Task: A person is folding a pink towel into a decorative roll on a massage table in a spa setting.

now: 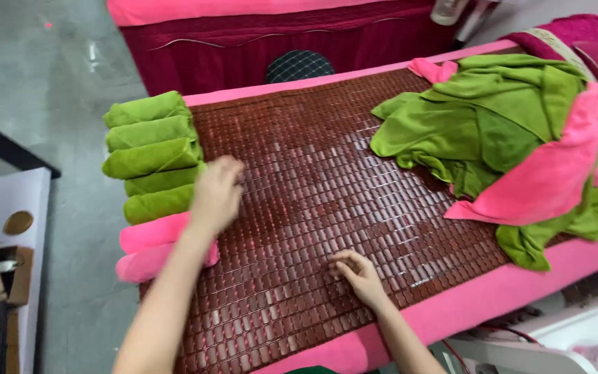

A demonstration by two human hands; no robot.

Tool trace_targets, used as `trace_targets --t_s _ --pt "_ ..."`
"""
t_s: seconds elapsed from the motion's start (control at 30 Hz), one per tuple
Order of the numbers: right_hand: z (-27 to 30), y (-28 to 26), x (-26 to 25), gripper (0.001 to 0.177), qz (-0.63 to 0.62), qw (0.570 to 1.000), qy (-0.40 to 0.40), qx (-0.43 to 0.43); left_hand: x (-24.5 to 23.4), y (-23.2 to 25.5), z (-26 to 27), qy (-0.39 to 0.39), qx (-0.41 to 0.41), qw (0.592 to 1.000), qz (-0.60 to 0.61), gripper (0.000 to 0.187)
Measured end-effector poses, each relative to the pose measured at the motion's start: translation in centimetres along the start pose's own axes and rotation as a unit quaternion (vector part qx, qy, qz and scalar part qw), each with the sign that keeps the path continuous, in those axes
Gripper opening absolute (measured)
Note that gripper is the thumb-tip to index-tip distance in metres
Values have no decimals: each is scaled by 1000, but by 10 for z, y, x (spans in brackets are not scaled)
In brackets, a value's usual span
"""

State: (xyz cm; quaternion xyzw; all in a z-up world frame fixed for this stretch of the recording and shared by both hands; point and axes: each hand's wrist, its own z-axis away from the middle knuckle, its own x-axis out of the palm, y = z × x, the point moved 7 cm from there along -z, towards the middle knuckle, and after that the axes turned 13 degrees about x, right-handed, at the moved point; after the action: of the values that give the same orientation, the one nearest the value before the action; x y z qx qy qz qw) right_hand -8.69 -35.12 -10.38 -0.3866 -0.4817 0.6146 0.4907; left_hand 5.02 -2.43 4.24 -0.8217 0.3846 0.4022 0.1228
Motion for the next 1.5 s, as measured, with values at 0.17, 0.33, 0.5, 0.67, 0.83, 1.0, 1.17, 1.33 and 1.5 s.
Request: trace_targets --t_s 0.17,0.33,0.5,0.67,0.83,1.0,1.17,1.33,1.5 --pt "-13 -30 -130 21 148 956 237 -89 112 104 53 -70 -27 984 161 49" --pt "-8 -74 -280 41 230 878 401 -123 150 154 89 -139 -13 983 123 35" --pt "-9 -99 -384 65 427 709 560 30 147 150 90 -140 -54 975 161 31" --pt "-18 -63 -471 63 372 693 605 127 146 148 90 -135 -66 974 172 30" --pt "-17 -25 -531 31 445 645 619 -49 145 148 90 -144 -74 971 177 31" --pt "42 -87 -434 10 332 711 605 -137 147 147 91 -135 -71 971 182 30" --pt "63 -152 -255 11 219 807 492 -241 155 168 78 -93 -40 973 209 38" --pt "67 -171 -129 12 82 891 370 -248 105 232 14 -67 4 949 307 85" --pt "74 -235 -73 47 -57 925 193 -321 117 218 6 10 -58 913 403 41"
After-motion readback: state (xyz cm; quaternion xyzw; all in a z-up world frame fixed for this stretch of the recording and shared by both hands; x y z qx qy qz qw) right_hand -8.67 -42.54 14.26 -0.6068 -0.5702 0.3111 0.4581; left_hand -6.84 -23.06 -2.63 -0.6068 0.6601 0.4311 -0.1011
